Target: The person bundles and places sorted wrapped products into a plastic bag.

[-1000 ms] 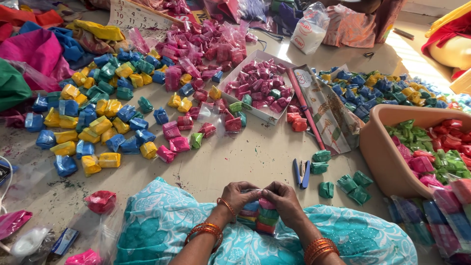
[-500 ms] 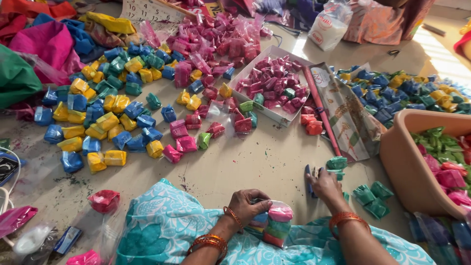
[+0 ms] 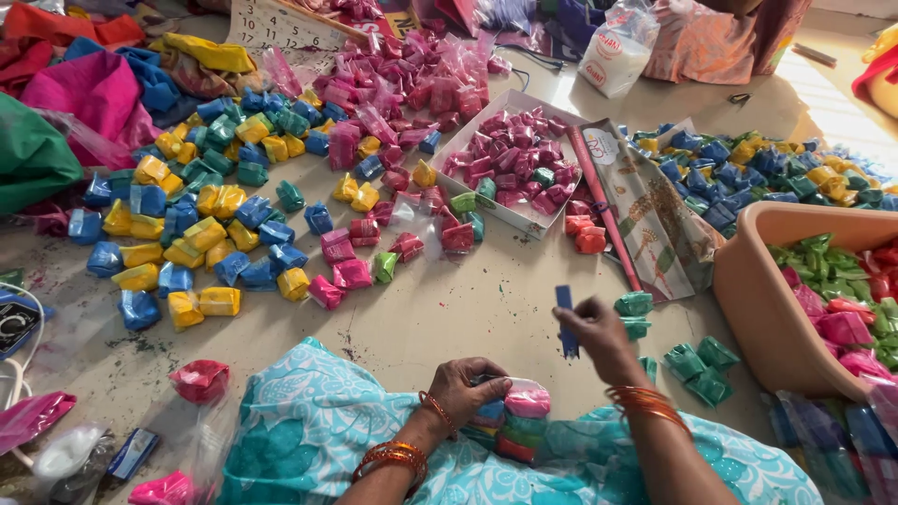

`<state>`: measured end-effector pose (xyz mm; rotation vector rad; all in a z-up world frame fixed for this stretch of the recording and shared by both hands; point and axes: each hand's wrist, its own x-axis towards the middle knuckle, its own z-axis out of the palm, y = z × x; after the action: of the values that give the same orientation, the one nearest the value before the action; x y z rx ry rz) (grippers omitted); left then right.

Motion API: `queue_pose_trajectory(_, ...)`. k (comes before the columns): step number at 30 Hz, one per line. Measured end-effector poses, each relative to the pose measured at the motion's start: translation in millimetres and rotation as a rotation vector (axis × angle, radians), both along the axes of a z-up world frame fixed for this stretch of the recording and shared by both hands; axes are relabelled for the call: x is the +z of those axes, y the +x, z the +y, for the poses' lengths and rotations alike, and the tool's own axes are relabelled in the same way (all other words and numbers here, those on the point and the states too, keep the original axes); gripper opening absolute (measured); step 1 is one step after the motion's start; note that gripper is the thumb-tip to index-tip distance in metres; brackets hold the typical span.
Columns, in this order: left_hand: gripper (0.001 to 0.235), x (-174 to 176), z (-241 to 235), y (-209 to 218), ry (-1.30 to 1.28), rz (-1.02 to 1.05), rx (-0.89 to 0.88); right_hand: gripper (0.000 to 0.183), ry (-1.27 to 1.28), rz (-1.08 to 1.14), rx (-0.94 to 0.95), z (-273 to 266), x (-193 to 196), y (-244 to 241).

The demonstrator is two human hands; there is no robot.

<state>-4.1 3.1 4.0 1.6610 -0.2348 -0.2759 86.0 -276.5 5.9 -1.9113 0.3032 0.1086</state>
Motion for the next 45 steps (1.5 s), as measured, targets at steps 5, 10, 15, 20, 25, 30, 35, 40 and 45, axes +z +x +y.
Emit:
queue_pose_trajectory(5,0.021,-4.9,0.7,0.3,0.008,0.024,-0.004,0.056,0.518,-0.092,0.113,36.8,115.8,-58.5)
queue_pose_trajectory(10,0.021,-4.9,-0.3,-2.9,0.006,-0.037,-0.024,0.058,0.47,0.077,0.275,26.1,84.8,-74.4)
queue_pose_trajectory(15,0.023,-4.6,0.6,-1.3,0.079,-0.08,-0.026,0.064,-0.637,0.026,0.637,50.3,103.3,-89.4)
queue_pose_trajectory(20,0.025,-1.8,-2.8,-7.2,0.011,0.026,-0.036,0.056,-0.764,0.092,0.658,65.5,112.1,-95.2)
queue_pose_trajectory(25,0.024,-6.0,-1.4,-7.5,0.07,-0.142,-0.023,0.047,-0.794,0.029,0.648,73.4,102.5,-101.9)
queue_pose_trajectory(30,0.023,-5.0,-2.2,-6.2,0.034,-0.141,-0.032,0.037,-0.948,-0.031,0.588,84.3,108.2,-108.5)
queue_pose_trajectory(35,0.022,6.1,10.2,-5.8,0.159,-0.126,-0.006,0.034,-0.908,-0.034,0.548,83.2,107.7,-110.5)
queue_pose_trajectory(40,0.018,0.7,19.0,-9.8,0.251,-0.185,0.071,0.037,-0.879,0.028,0.524,84.6,109.6,-109.0)
queue_pose_trajectory(45,0.01,-1.6,11.4,-14.3,0.228,-0.267,0.152,0.059,-0.738,-0.079,0.544,85.4,105.9,-104.7)
